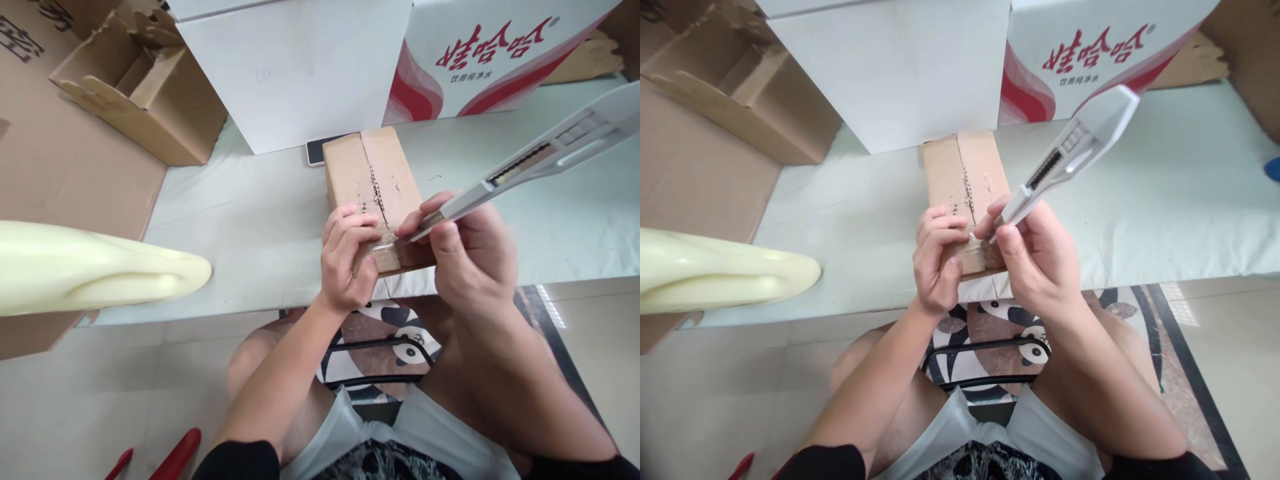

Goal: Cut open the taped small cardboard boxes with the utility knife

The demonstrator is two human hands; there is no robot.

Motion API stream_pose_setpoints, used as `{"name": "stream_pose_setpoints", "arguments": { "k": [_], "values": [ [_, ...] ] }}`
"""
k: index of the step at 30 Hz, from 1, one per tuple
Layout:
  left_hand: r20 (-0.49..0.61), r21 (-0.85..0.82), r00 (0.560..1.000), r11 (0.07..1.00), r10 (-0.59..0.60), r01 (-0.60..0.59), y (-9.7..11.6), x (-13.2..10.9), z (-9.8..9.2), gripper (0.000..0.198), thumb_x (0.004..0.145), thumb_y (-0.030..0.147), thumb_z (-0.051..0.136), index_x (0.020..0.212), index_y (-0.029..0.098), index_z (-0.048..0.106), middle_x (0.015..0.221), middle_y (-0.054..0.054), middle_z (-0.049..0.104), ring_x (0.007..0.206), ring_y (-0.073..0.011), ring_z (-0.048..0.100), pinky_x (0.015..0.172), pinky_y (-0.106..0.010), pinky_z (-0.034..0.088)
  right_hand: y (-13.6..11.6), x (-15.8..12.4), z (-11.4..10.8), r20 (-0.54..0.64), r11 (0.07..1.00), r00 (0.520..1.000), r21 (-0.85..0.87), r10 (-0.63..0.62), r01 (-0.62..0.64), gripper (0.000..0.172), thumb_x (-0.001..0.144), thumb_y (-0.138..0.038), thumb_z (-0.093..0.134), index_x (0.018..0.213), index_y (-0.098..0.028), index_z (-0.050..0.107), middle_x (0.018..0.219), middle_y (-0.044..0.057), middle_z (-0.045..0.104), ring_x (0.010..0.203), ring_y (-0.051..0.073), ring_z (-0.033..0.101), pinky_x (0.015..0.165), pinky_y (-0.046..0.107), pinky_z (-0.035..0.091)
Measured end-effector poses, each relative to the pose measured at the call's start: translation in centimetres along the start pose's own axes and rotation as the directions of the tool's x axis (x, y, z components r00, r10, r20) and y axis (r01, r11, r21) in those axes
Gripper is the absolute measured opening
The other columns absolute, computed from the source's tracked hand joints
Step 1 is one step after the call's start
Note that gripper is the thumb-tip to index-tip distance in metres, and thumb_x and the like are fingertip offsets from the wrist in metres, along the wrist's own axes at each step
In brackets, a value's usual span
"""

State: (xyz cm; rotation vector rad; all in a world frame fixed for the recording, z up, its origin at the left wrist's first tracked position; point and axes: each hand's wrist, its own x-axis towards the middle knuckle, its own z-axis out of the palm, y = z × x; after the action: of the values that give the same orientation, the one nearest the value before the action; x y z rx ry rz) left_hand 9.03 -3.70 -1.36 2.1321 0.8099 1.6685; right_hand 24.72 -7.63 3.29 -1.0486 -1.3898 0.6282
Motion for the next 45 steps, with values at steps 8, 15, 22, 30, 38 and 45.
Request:
{"name": "stream_pose_setpoints", "arguments": {
  "k": [8,15,22,30,38,45],
  "values": [
    [-0.019,-0.011,1.0,1.0,0.003,-0.003,0.07,-0.07,0.11,0.019,0.099,0.032,0.044,0.102,0.023,0.06,0.109,-0.008,0.072,0.109,-0.0244,0.067,0.113,-0.053,0.049,-0.47,-0.05,0.0,0.027,0.998,0.999,0.056,0.039,-0.04,0.021,0.104,-0.042,0.058,0.111,-0.025,0.067,0.089,0.002,0.069,0.066,0.011,0.063,0.054,0.024,0.054],
    [-0.022,-0.01,1.0,1.0,0.009,-0.009,0.02,-0.07,0.14,0.019,0.099,0.033,0.044,0.102,0.024,0.06,0.109,-0.007,0.072,0.108,-0.0239,0.067,0.112,-0.053,0.049,-0.6,-0.02,-0.01,0.035,0.993,0.998,0.104,0.053,-0.056,0.02,0.104,-0.042,0.058,0.111,-0.025,0.067,0.088,0.002,0.069,0.064,0.011,0.062,0.05,0.022,0.053],
    [-0.015,0.0,1.0,1.0,0.011,-0.011,0.11,-0.04,0.06,0.019,0.1,0.032,0.043,0.102,0.023,0.06,0.109,-0.007,0.072,0.107,-0.0231,0.068,0.113,-0.052,0.049,-0.55,-0.12,-0.03,0.02,0.991,0.998,0.117,0.062,-0.064,0.02,0.104,-0.042,0.059,0.109,-0.025,0.069,0.088,0.002,0.07,0.066,0.011,0.064,0.048,0.021,0.051],
    [0.0,0.031,1.0,0.999,0.013,-0.013,0.13,-0.04,-0.11,0.019,0.098,0.031,0.043,0.103,0.024,0.059,0.109,-0.007,0.073,0.107,-0.0241,0.069,0.111,-0.055,0.051,-0.41,-0.13,0.01,0.006,0.984,0.996,0.154,0.092,-0.092,0.021,0.103,-0.043,0.06,0.103,-0.024,0.069,0.088,0.002,0.071,0.069,0.011,0.066,0.052,0.022,0.052],
    [-0.021,0.025,1.0,0.999,0.022,-0.022,0.15,-0.1,-0.01,0.018,0.097,0.03,0.043,0.103,0.024,0.06,0.109,-0.007,0.073,0.107,-0.0238,0.068,0.111,-0.054,0.051,-0.38,-0.21,-0.07,-0.01,0.977,0.992,0.173,0.13,-0.126,0.024,0.101,-0.047,0.063,0.102,-0.024,0.069,0.087,0.002,0.07,0.07,0.012,0.066,0.055,0.023,0.054],
    [-0.022,0.022,0.999,0.999,0.029,-0.029,0.2,-0.14,-0.03,0.019,0.097,0.03,0.044,0.103,0.023,0.06,0.11,-0.007,0.073,0.109,-0.0234,0.068,0.112,-0.052,0.051,-0.57,-0.19,-0.11,0.001,0.968,0.988,0.198,0.155,-0.152,0.025,0.1,-0.048,0.064,0.101,-0.024,0.069,0.086,0.001,0.07,0.07,0.012,0.065,0.058,0.024,0.055]
  ]
}}
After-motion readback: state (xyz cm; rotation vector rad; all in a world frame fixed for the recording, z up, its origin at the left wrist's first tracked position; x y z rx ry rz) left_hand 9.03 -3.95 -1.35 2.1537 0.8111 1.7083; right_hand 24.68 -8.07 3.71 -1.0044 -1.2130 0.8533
